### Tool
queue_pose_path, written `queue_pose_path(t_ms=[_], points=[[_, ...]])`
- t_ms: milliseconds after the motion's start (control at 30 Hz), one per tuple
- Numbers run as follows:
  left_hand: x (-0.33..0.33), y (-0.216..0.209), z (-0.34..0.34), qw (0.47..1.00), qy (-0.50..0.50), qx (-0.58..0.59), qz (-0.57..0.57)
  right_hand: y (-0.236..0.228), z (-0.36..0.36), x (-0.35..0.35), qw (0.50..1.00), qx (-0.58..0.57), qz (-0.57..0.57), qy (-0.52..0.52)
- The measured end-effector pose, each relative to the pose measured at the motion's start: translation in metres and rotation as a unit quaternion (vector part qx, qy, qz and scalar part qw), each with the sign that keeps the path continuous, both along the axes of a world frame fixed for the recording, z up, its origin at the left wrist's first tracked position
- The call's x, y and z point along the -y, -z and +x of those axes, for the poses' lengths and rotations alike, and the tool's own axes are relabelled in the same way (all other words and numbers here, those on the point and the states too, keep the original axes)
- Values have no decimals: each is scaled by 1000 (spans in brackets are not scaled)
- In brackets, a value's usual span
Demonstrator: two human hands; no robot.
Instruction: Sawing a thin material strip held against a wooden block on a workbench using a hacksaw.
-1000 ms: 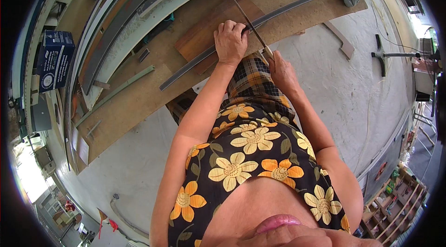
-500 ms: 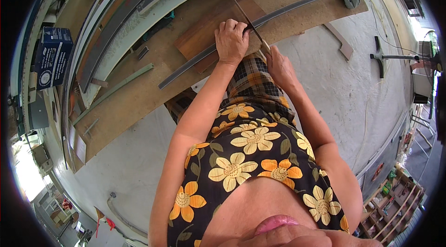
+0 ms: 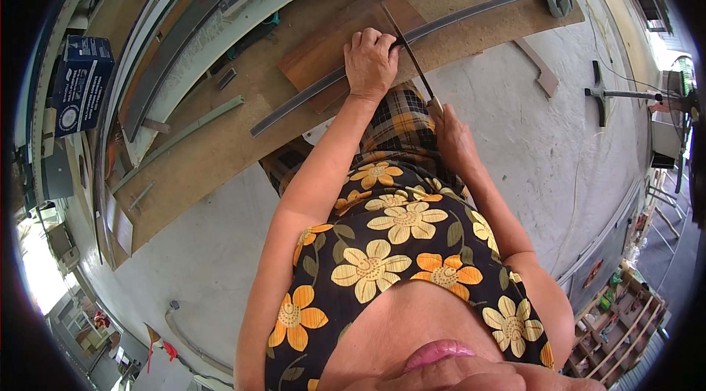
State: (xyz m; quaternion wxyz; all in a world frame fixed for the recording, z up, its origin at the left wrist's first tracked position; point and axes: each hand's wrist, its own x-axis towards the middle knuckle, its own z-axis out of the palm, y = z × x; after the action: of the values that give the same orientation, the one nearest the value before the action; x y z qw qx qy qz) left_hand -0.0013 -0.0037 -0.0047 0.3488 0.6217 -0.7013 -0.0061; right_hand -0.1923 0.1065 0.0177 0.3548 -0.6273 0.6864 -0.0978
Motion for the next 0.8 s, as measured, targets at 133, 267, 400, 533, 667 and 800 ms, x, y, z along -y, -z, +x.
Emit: queue_pose_path(t_ms=[133,267,400,533,667,800], points=[[0,1,1,1000,-2,-1,-8,4,3,22,998,7,-55,-31],[0,2,0,1000,-3,4,-12,9,32,73,991,9,-126,-52],[-1,1,-3,1000,-6,-9,-2,10,35,67,993,21,-116,-30],[-2,-2,-1,1000,-8,-1,-2,10,8,9,998,13,-61,-23],[0,0,0,1000,1,-2,-3,6,-6,0,997,31,-60,-23],[-3,1,0,1000,3,2,-1,0,13,34,989,41,-139,-25]])
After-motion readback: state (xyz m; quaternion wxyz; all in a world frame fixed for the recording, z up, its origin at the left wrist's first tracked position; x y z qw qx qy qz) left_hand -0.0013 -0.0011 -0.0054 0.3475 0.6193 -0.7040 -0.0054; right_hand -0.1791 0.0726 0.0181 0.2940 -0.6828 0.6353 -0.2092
